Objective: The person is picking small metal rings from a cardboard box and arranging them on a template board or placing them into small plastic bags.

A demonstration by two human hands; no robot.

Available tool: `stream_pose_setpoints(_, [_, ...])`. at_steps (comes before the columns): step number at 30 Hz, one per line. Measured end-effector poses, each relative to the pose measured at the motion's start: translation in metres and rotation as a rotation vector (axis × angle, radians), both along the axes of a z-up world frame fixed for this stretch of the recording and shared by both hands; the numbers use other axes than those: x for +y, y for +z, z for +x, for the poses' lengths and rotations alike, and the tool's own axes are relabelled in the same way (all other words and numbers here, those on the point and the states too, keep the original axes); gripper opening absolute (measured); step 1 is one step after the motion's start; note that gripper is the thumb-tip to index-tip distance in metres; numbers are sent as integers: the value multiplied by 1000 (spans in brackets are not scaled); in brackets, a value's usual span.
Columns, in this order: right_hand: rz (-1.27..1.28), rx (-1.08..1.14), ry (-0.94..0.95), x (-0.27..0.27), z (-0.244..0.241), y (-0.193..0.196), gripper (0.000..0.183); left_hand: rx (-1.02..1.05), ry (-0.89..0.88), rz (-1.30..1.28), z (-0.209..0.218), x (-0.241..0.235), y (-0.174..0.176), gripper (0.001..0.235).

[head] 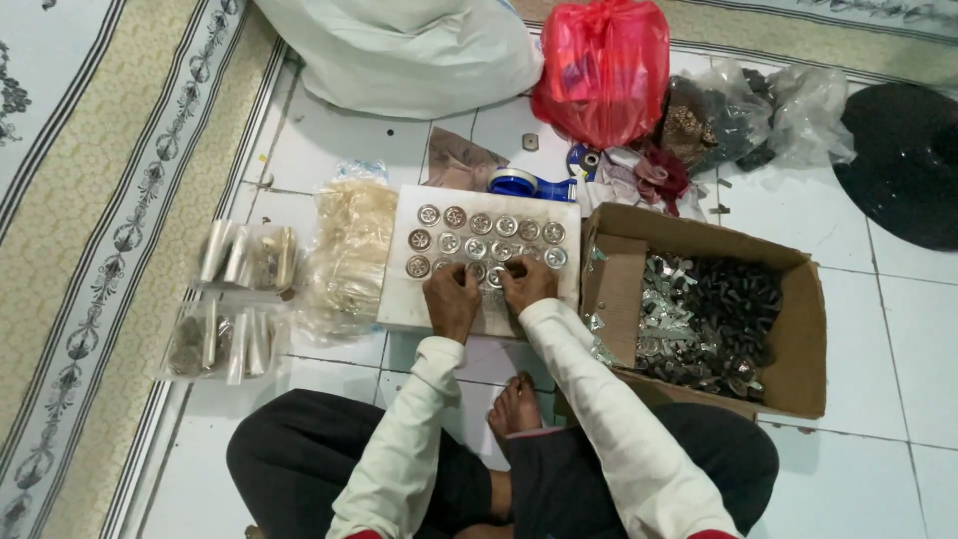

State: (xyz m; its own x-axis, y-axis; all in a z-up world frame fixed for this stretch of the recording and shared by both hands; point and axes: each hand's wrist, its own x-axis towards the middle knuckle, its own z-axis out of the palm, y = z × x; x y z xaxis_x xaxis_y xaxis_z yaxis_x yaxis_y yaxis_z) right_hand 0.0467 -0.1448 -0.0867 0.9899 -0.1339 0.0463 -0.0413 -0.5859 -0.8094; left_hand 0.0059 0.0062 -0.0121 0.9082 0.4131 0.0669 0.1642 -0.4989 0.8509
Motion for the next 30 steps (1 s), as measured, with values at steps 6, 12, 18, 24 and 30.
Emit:
stream_pose_setpoints(6, [-216, -289, 51, 4, -7, 1, 21, -91, -28, 153, -1, -1, -3, 14])
stream_pose_setpoints(12, [-34, -309, 108, -44, -23, 75, 20, -284, -106, 202, -8, -14, 13, 17])
stream_pose_setpoints(18, [-326, 17, 143, -243, -29, 87, 16, -356, -497, 122, -16, -108, 41, 15])
stream_pose_setpoints(24, [-450, 346, 228, -326, -79, 38, 23, 18, -986, 487, -12, -228, -21, 26])
stream_pose_setpoints(30, [-766, 215, 585, -351, -77, -67, 39, 88, -1203, 620, 12, -284, -94, 27])
